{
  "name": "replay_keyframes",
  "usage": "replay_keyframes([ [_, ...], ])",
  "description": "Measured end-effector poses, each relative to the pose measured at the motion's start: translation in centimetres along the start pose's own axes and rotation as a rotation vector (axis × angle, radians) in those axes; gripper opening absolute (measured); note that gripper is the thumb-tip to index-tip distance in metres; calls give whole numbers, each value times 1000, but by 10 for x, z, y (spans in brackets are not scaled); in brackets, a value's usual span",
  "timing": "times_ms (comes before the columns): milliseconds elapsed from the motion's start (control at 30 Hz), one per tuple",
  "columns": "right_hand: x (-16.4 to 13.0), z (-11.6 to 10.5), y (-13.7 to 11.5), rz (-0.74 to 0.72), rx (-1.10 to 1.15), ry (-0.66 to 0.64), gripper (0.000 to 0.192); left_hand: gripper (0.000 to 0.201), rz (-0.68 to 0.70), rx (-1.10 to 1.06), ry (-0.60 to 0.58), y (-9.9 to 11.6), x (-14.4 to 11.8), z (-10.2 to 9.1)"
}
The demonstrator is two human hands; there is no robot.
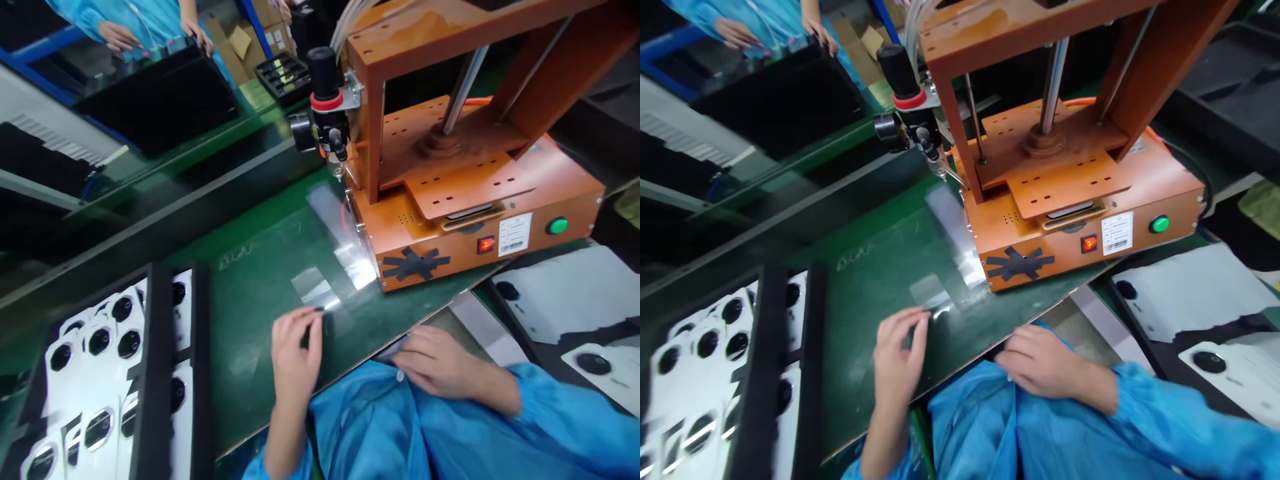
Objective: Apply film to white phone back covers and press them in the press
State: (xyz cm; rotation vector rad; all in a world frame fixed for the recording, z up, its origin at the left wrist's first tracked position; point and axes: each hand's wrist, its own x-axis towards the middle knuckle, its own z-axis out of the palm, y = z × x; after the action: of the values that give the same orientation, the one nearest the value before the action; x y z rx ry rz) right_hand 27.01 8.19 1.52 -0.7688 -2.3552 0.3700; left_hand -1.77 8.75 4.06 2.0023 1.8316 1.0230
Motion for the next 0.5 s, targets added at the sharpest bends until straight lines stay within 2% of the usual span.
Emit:
replay_keyframes([
  [33, 33, 9, -7, -15, 33, -58, 17, 18, -42, 86, -1, -11, 10, 0],
  [100, 89, 26, -11, 14, 37, -62, 18, 28, -128, 216, -39, -28, 26, 4],
  [200, 143, 52, 3, 141, -44, 16, 21, 38, -210, 262, -66, -42, 34, 11],
  [300, 164, 70, 21, 174, -125, 37, 18, 36, -219, 204, -48, -45, 32, 13],
  [500, 163, 72, 27, -19, -177, -20, 20, 22, -243, 102, -10, -40, 33, 9],
])
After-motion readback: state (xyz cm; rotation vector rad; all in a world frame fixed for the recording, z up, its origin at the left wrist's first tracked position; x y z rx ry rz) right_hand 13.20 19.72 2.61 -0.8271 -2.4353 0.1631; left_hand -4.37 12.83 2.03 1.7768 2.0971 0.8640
